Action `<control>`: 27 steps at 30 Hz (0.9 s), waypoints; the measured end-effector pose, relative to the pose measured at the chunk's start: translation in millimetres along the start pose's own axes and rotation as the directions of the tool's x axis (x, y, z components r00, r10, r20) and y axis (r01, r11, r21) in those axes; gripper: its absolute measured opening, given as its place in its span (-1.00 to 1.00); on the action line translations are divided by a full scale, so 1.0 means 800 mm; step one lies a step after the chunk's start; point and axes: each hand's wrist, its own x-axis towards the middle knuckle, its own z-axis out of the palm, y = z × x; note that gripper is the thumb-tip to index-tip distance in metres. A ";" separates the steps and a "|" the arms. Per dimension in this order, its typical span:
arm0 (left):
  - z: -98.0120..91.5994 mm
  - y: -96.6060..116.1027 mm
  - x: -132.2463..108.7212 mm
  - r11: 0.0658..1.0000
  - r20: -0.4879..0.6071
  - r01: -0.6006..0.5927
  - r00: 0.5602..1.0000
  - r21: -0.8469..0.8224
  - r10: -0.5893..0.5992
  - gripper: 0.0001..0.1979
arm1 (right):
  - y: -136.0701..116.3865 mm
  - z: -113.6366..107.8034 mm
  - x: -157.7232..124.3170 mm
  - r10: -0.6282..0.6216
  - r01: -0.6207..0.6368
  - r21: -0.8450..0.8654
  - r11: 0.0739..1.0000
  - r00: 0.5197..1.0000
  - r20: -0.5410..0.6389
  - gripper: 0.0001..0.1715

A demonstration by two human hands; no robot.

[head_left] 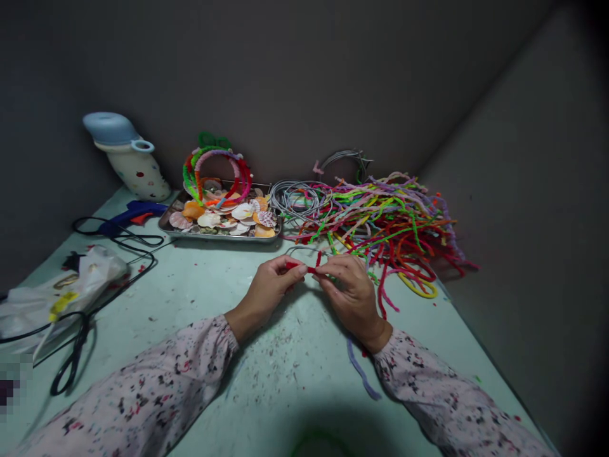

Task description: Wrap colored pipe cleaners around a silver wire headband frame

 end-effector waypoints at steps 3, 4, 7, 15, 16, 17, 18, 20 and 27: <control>0.001 0.002 -0.001 1.000 -0.004 0.002 1.000 0.008 -0.002 -0.75 | 0.000 0.000 0.000 0.003 -0.003 0.007 1.000 1.000 -0.003 -0.86; 0.001 0.003 -0.001 1.000 -0.006 0.004 1.000 0.008 -0.004 -0.76 | 0.001 0.000 0.000 0.006 -0.006 0.008 1.000 1.000 -0.004 -0.86; 0.002 0.005 -0.002 1.000 -0.010 0.009 1.000 0.005 -0.009 -0.76 | 0.001 0.001 -0.001 0.014 -0.014 0.011 1.000 1.000 0.001 -0.87; 0.001 0.003 -0.001 1.000 -0.010 -0.006 1.000 0.021 0.006 -0.77 | 0.002 0.002 -0.001 0.040 -0.041 0.032 0.999 0.999 0.028 -0.88; 0.001 0.002 -0.001 1.000 -0.010 -0.004 1.000 0.022 0.004 -0.77 | 0.002 0.002 -0.002 0.040 -0.041 0.035 0.999 0.999 0.027 -0.88; 0.000 0.002 -0.001 1.000 -0.008 -0.003 1.000 0.021 0.003 -0.77 | 0.002 0.003 -0.002 0.039 -0.040 0.036 0.999 0.999 0.027 -0.87; 0.000 0.002 -0.001 1.000 -0.005 -0.003 1.000 0.020 0.003 -0.77 | 0.003 0.003 -0.002 0.039 -0.040 0.036 0.999 0.999 0.026 -0.87; 0.000 0.002 -0.001 1.000 -0.002 -0.007 1.000 0.016 0.007 -0.76 | 0.003 0.003 -0.003 0.036 -0.037 0.035 0.999 0.999 0.022 -0.85; 0.001 0.001 -0.001 1.000 -0.005 -0.009 1.000 0.015 0.009 -0.77 | 0.004 0.004 -0.003 0.033 -0.034 0.016 0.999 0.999 0.023 -0.84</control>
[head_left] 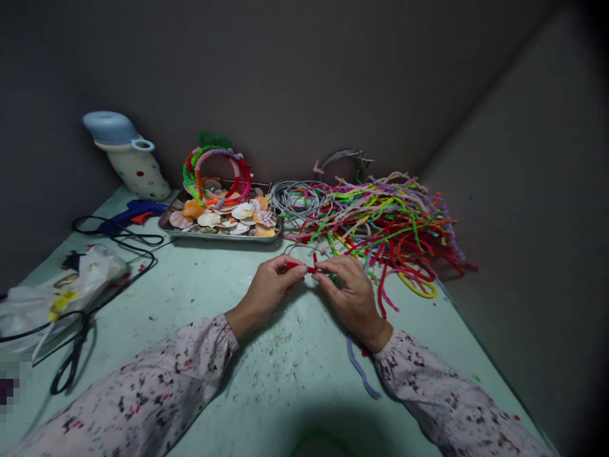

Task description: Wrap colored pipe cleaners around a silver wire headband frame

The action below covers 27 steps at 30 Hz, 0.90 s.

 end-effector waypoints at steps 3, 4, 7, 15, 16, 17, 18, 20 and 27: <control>0.000 0.000 0.000 1.000 0.002 -0.002 1.000 0.001 0.002 -0.77 | 0.001 0.000 0.000 0.003 -0.003 0.000 1.000 1.000 0.007 -0.85; 0.000 0.000 0.000 1.000 0.003 -0.002 1.000 0.003 0.002 -0.78 | 0.001 0.000 0.000 0.005 -0.005 0.001 1.000 1.000 0.011 -0.86; -0.001 0.000 0.000 1.000 0.003 -0.004 1.000 0.011 0.004 -0.79 | 0.000 -0.001 0.000 0.017 -0.017 0.000 1.000 1.000 0.025 -0.87; 0.000 -0.001 0.000 1.000 -0.003 -0.009 1.000 0.015 0.009 -0.79 | -0.002 -0.001 0.002 0.031 -0.031 0.000 1.000 0.998 0.046 -0.90; 0.000 -0.001 0.000 1.000 -0.003 -0.008 1.000 0.017 0.008 -0.79 | -0.002 -0.001 0.002 0.038 -0.038 0.001 0.999 0.998 0.048 -0.90; -0.001 -0.001 0.000 1.000 -0.004 -0.008 1.000 0.018 0.008 -0.78 | -0.002 -0.001 0.002 0.045 -0.045 0.003 0.999 0.998 0.051 -0.90; -0.001 -0.001 0.000 1.000 -0.004 -0.009 1.000 0.019 0.009 -0.78 | -0.002 -0.001 0.002 0.051 -0.052 0.005 0.999 0.997 0.052 -0.89; -0.001 -0.001 0.000 1.000 -0.005 -0.012 1.000 0.021 0.012 -0.77 | -0.001 -0.001 0.002 0.060 -0.061 0.010 0.998 0.997 0.054 -0.89; 0.000 -0.001 0.000 0.999 -0.004 -0.024 1.000 0.041 0.024 -0.77 | -0.002 0.000 0.000 0.104 -0.110 0.052 0.993 0.989 0.104 -0.96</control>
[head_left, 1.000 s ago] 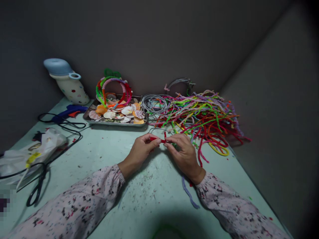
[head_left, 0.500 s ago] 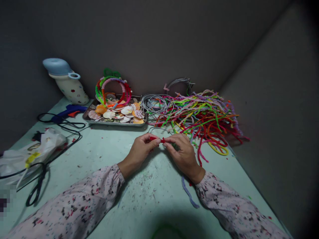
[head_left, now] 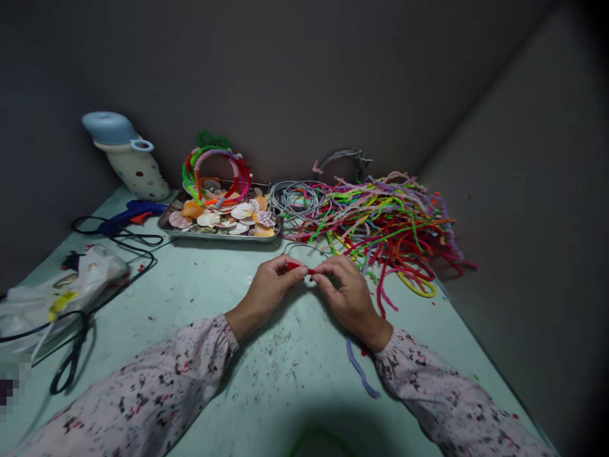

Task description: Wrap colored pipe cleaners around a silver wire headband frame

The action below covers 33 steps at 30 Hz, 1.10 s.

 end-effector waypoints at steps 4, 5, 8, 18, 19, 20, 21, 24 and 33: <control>0.001 0.001 0.000 1.000 -0.004 0.000 1.000 0.012 0.000 -0.78 | -0.002 -0.001 0.001 0.041 -0.043 0.066 0.997 0.999 0.027 -0.96; 0.001 0.001 0.000 1.000 -0.010 0.003 1.000 0.009 -0.003 -0.78 | -0.002 -0.002 0.001 0.050 -0.052 0.083 0.995 0.998 0.029 -0.96; 0.001 0.001 0.000 1.000 -0.014 0.007 1.000 0.001 -0.007 -0.80 | -0.003 -0.002 0.002 0.071 -0.072 0.114 0.991 0.997 0.017 -0.92; 0.001 -0.001 -0.001 1.000 0.002 0.001 1.000 0.003 -0.001 -0.77 | -0.002 -0.001 0.001 0.068 -0.074 0.096 0.993 0.996 0.058 -0.78; 0.001 -0.001 -0.001 1.000 0.000 0.003 1.000 0.008 -0.003 -0.78 | -0.002 -0.001 0.001 0.070 -0.077 0.098 0.992 0.995 0.067 -0.77; 0.001 0.000 -0.001 1.000 -0.002 0.005 1.000 0.014 -0.005 -0.78 | -0.002 -0.001 0.001 0.074 -0.081 0.100 0.992 0.994 0.074 -0.77; 0.001 0.000 -0.001 1.000 -0.002 0.005 1.000 0.019 -0.005 -0.78 | -0.002 -0.001 0.001 0.079 -0.086 0.101 0.991 0.994 0.077 -0.77; 0.001 0.000 -0.001 1.000 0.005 0.002 1.000 0.022 -0.002 -0.79 | -0.002 -0.002 0.002 0.087 -0.093 0.102 0.990 0.994 0.069 -0.82; 0.001 -0.002 -0.001 0.999 0.005 0.013 1.000 0.035 -0.013 -0.77 | 0.002 0.000 0.002 0.074 -0.085 0.121 0.989 0.993 0.093 -0.76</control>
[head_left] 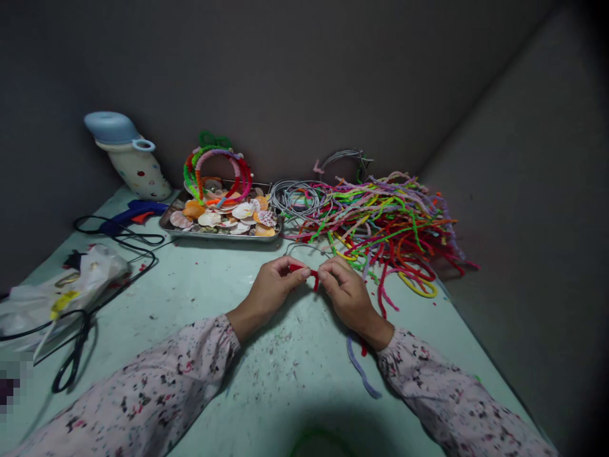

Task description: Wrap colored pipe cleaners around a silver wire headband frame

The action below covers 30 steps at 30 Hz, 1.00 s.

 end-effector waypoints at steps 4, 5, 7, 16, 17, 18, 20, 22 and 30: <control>-0.001 0.002 0.000 1.000 -0.002 -0.007 1.000 -0.011 0.007 -0.77 | -0.001 -0.001 0.001 -0.008 0.009 0.014 1.000 1.000 -0.011 -0.79; -0.001 0.002 0.000 1.000 -0.006 -0.003 1.000 -0.021 0.003 -0.77 | -0.002 -0.002 0.000 -0.020 0.020 0.008 1.000 1.000 -0.020 -0.81; -0.002 0.003 0.001 0.999 -0.014 0.001 1.000 -0.049 -0.002 -0.76 | -0.002 -0.001 0.000 -0.059 0.058 -0.026 0.998 0.997 -0.039 -0.85; -0.002 0.003 -0.001 0.997 0.015 -0.001 1.000 -0.078 0.002 -0.76 | 0.004 0.003 -0.002 -0.220 0.191 -0.261 0.946 0.972 -0.088 -0.91; -0.002 0.003 -0.001 0.997 0.015 -0.002 1.000 -0.075 0.003 -0.76 | 0.004 0.002 -0.002 -0.220 0.190 -0.263 0.946 0.971 -0.092 -0.93; -0.002 0.003 -0.001 0.997 0.015 -0.001 1.000 -0.071 0.002 -0.76 | 0.004 0.001 -0.002 -0.218 0.186 -0.262 0.947 0.971 -0.097 -0.94; -0.002 0.003 0.000 0.998 0.014 0.001 1.000 -0.065 0.000 -0.76 | 0.003 0.000 -0.002 -0.208 0.177 -0.256 0.950 0.973 -0.101 -0.94; -0.002 0.003 0.000 0.998 0.013 0.003 1.000 -0.067 -0.003 -0.76 | 0.002 -0.001 -0.001 -0.202 0.173 -0.249 0.953 0.975 -0.096 -0.93; 0.000 0.005 -0.001 0.999 0.010 0.001 1.000 -0.036 -0.001 -0.77 | 0.002 0.000 -0.002 -0.216 0.185 -0.228 0.956 0.969 -0.120 -0.93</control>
